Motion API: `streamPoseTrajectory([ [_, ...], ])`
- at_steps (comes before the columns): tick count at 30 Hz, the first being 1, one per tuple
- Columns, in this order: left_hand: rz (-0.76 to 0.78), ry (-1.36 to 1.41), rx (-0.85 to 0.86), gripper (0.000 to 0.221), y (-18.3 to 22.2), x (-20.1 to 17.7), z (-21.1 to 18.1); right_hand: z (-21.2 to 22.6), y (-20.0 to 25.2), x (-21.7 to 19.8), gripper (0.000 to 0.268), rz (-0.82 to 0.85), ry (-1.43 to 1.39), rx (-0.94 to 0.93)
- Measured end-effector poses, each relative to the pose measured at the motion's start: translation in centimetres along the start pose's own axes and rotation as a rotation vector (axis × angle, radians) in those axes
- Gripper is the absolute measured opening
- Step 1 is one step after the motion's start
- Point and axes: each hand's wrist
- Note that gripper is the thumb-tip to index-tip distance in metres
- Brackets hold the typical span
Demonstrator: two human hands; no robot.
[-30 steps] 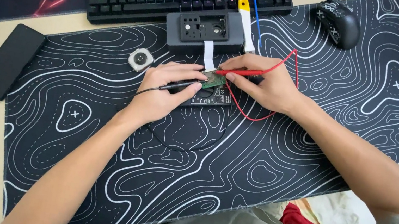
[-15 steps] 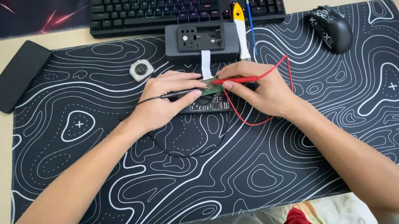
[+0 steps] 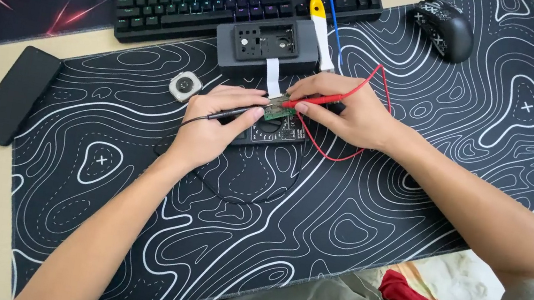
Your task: Testing electrical components on a circuit board using multimeter probes to check for continuity or voltage.
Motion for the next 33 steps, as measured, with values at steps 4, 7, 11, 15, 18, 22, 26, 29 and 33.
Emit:
streamPoseTrajectory([
  [4, -0.013, -0.003, 0.006, 0.02, 0.0, 0.2, 0.1, -0.6, 0.2, 0.2, 0.016, -0.007, 0.001, -0.002],
  [7, -0.024, -0.005, 0.008, 0.019, -0.1, 0.3, 0.0, -1.0, 0.2, 0.4, 0.015, -0.018, -0.003, -0.008],
  [11, -0.027, 0.008, 0.014, 0.019, 0.0, 0.2, 0.2, -1.4, 0.3, 0.6, 0.015, -0.028, -0.008, 0.003],
  [15, -0.015, 0.014, 0.03, 0.018, 0.2, 0.1, 0.3, -1.2, 0.4, 0.5, 0.016, -0.029, 0.003, 0.013],
  [18, -0.019, -0.01, 0.055, 0.02, 0.1, 0.2, 0.5, -1.8, 0.5, 0.7, 0.016, -0.039, 0.0, 0.014],
  [22, -0.016, -0.009, 0.043, 0.02, 0.1, 0.2, 0.3, -1.5, 0.4, 0.6, 0.016, -0.042, -0.016, 0.029],
  [26, -0.032, -0.041, 0.089, 0.017, 0.3, 0.4, 0.6, -1.4, 0.5, 0.6, 0.017, -0.042, 0.023, 0.044],
  [29, -0.037, -0.048, 0.097, 0.016, 0.2, 0.4, 0.5, -1.4, 0.4, 0.6, 0.017, -0.052, 0.034, 0.042],
  [33, -0.041, -0.04, 0.12, 0.015, 0.2, 0.3, 0.2, -1.8, 0.4, 0.6, 0.016, -0.049, 0.043, 0.019],
])
Point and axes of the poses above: each hand's wrist, its own y-axis away from the middle knuckle, its own x-axis out of the palm, z = x × y, and after that the axes turned 6 degrees about z, right-handed
